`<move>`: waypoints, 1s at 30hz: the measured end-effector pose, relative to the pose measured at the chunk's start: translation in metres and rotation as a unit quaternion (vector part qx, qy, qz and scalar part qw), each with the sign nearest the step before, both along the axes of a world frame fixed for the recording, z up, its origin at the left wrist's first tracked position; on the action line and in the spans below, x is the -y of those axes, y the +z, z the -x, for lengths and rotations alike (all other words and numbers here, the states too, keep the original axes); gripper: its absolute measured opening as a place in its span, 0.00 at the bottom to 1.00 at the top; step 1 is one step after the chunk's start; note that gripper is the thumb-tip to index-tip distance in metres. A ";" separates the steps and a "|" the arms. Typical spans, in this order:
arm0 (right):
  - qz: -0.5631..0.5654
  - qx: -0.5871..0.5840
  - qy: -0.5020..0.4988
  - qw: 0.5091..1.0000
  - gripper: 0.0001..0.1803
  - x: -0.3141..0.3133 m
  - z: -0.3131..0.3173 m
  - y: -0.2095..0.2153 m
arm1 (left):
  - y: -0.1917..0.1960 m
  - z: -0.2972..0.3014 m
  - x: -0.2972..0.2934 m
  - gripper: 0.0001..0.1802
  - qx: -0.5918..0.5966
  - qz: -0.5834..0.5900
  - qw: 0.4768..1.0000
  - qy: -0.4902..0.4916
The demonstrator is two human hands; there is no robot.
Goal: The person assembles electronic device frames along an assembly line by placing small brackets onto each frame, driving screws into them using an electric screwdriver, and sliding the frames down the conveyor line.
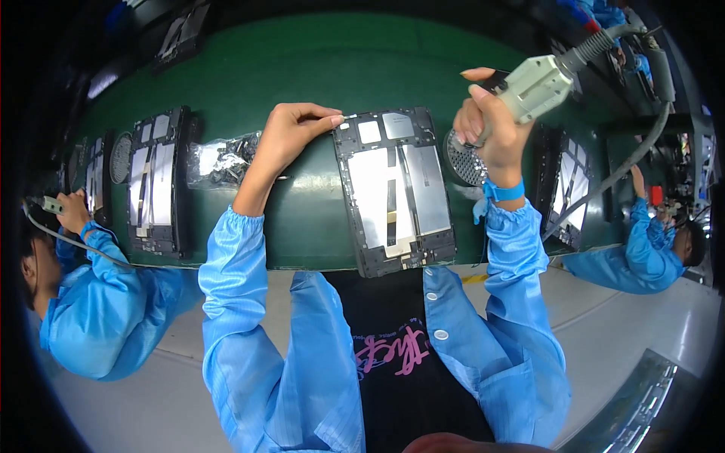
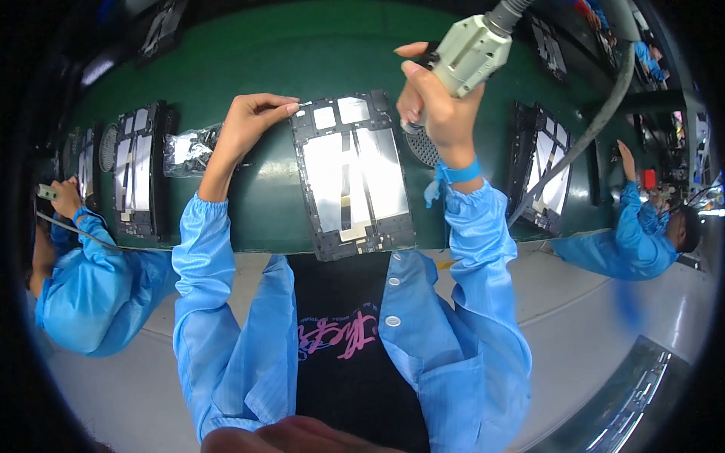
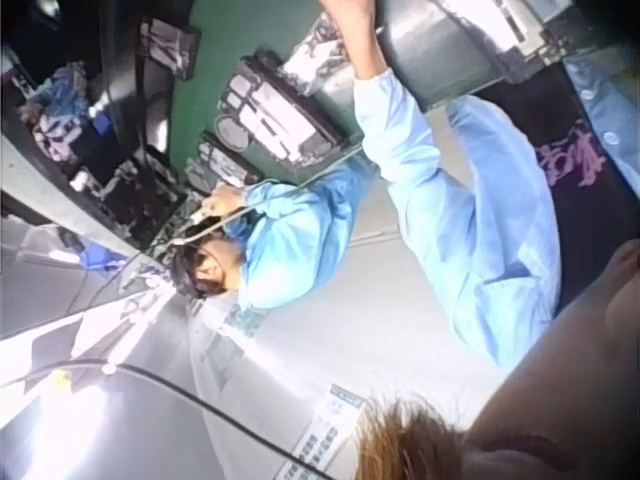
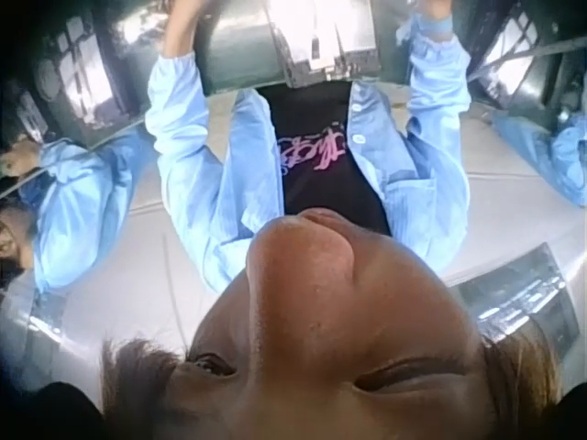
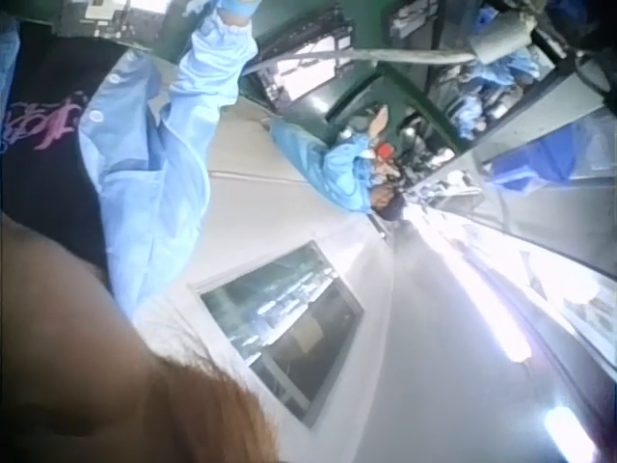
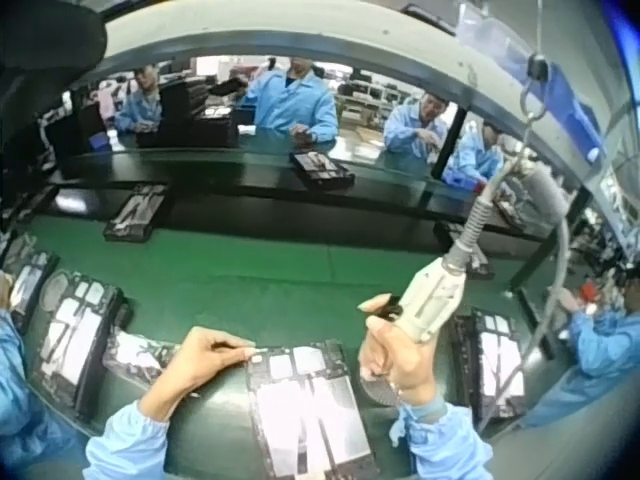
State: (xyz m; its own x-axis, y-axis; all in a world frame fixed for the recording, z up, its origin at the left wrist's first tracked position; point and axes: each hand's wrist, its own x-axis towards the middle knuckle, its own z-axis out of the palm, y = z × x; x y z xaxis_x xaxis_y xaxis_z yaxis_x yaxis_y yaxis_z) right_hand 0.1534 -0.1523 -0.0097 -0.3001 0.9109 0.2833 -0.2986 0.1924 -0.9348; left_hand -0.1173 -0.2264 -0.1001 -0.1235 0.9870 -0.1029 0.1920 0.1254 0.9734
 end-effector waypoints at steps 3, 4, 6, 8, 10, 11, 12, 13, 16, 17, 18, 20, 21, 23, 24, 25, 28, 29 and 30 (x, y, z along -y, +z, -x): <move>0.015 0.060 0.040 0.997 0.13 0.000 0.038 -0.006 | -0.004 0.000 0.004 0.13 -0.039 -0.042 0.998 -0.015; 0.021 0.063 0.058 0.996 0.13 -0.001 0.053 -0.008 | -0.005 0.002 0.005 0.13 -0.031 -0.042 0.999 -0.010; 0.032 0.058 0.098 0.993 0.12 0.000 0.082 -0.008 | -0.006 0.007 0.006 0.16 -0.044 -0.046 0.997 -0.041; 0.030 0.059 0.129 0.989 0.11 0.000 0.104 -0.012 | -0.011 0.012 0.004 0.15 -0.029 -0.050 0.997 -0.042; 0.048 -0.036 0.160 0.985 0.06 -0.001 0.119 -0.017 | -0.013 0.013 0.002 0.14 -0.014 -0.056 0.997 -0.042; 0.045 -0.029 0.156 0.986 0.07 -0.002 0.124 -0.022 | -0.012 0.012 0.000 0.13 -0.008 -0.057 0.997 -0.051; 0.048 -0.021 0.168 0.984 0.07 -0.002 0.128 -0.029 | -0.014 0.013 0.001 0.13 -0.003 -0.056 0.997 -0.059; 0.049 -0.040 0.172 0.983 0.07 -0.001 0.131 -0.035 | -0.020 0.013 0.000 0.12 0.018 -0.069 0.996 -0.050; 0.024 -0.043 0.170 0.984 0.08 0.001 0.136 -0.045 | -0.027 0.016 -0.002 0.11 0.058 -0.095 0.992 -0.052; 0.023 -0.057 0.176 0.983 0.09 -0.001 0.136 -0.047 | -0.029 0.017 0.000 0.11 0.038 -0.102 0.993 -0.048; 0.021 -0.072 0.178 0.981 0.10 -0.003 0.135 -0.048 | -0.030 0.018 0.000 0.11 0.044 -0.101 0.993 -0.046; 0.015 -0.056 0.187 0.981 0.10 -0.006 0.135 -0.053 | -0.033 0.018 -0.001 0.11 0.031 -0.101 0.993 -0.047; 0.007 -0.055 0.187 0.981 0.10 -0.006 0.137 -0.053 | -0.033 0.018 -0.002 0.11 0.032 -0.098 0.994 -0.044; -0.001 -0.048 0.195 0.980 0.10 -0.007 0.135 -0.056 | -0.035 0.017 -0.003 0.11 0.040 -0.103 0.993 -0.046; 0.001 -0.045 0.195 0.980 0.10 -0.006 0.136 -0.056 | -0.036 0.017 -0.003 0.11 0.042 -0.108 0.992 -0.047; -0.006 -0.023 0.183 0.983 0.12 -0.004 0.138 -0.055 | -0.036 0.017 -0.003 0.11 0.045 -0.106 0.992 -0.046; -0.007 -0.004 0.171 0.985 0.15 -0.009 0.136 -0.062 | -0.035 0.017 -0.003 0.11 0.050 -0.114 0.991 -0.052; -0.001 -0.009 0.171 0.985 0.15 -0.011 0.135 -0.064 | -0.035 0.017 -0.003 0.11 0.040 -0.113 0.991 -0.052; 0.000 -0.007 0.172 0.985 0.15 -0.011 0.135 -0.065 | -0.035 0.017 -0.004 0.11 0.029 -0.113 0.992 -0.050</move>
